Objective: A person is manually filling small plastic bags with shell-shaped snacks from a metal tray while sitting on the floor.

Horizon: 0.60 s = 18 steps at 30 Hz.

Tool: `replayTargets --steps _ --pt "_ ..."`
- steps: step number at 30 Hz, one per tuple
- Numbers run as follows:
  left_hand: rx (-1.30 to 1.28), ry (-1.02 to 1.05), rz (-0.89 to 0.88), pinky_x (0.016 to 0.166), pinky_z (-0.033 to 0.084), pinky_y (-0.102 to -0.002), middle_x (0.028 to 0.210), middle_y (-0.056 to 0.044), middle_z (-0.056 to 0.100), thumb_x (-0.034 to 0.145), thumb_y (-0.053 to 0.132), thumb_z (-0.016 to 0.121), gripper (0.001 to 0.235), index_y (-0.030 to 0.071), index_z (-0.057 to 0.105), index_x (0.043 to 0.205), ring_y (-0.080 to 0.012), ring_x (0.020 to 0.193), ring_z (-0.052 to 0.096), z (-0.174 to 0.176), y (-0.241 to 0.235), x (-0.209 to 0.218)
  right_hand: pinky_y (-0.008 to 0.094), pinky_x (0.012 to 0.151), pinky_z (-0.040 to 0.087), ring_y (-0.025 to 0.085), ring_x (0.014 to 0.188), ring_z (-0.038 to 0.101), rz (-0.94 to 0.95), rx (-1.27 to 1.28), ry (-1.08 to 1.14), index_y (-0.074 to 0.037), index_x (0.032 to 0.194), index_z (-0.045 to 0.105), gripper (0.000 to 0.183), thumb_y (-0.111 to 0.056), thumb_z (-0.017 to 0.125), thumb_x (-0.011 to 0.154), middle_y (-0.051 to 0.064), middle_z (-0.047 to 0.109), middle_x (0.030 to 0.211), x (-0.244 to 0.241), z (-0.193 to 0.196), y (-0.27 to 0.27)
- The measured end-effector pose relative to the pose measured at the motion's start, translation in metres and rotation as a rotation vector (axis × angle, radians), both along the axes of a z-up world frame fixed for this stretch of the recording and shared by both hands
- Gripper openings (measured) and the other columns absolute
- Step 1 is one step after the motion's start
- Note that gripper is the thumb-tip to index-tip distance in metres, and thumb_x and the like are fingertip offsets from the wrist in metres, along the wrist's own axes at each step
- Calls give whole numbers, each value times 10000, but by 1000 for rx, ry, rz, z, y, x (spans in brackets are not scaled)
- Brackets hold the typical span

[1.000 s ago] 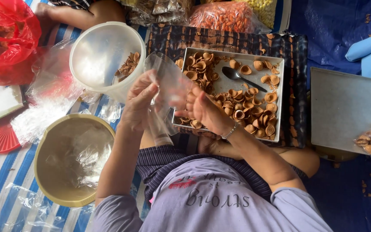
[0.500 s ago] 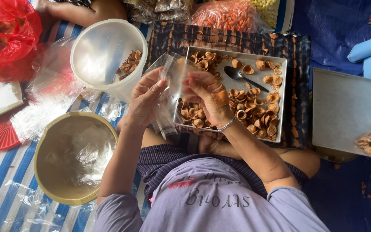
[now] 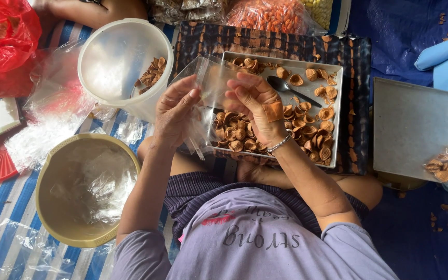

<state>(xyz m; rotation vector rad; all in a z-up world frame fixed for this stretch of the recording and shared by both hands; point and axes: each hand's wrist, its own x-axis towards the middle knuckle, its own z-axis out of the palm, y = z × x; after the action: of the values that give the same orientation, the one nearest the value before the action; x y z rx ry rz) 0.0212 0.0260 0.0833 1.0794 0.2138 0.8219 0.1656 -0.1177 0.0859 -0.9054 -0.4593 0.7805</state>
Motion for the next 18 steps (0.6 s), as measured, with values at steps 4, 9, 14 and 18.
replayTargets --steps 4,9,14,18 --pt "-41 -46 -30 590 620 -269 966 -129 743 1002 42 646 223 27 692 1220 -177 790 713 -15 11 0 312 803 682 201 987 763 -28 7 21 -140 1235 663 263 -175 703 978 121 752 1150 11 -18 2" --pt "-89 -49 -32 618 630 -260 1049 -149 752 1052 115 594 273 35 647 1307 -195 850 744 -23 27 -2 299 787 692 183 960 769 -67 91 87 -140 1214 672 222 -165 685 994 116 757 1141 25 -16 1" --pt "-146 -110 3 656 673 -308 1148 -134 748 1068 125 556 304 44 599 1358 -196 891 748 -16 22 -3 319 834 679 158 974 760 -17 77 98 -166 1185 661 200 -212 687 992 44 764 1083 14 -18 3" --pt "-84 -42 200 755 613 -246 1162 -63 740 1079 223 572 312 138 609 1377 -107 952 658 -33 26 1 414 837 663 247 930 761 181 40 -2 -140 1130 703 138 -141 685 993 151 750 1080 2 -59 18"
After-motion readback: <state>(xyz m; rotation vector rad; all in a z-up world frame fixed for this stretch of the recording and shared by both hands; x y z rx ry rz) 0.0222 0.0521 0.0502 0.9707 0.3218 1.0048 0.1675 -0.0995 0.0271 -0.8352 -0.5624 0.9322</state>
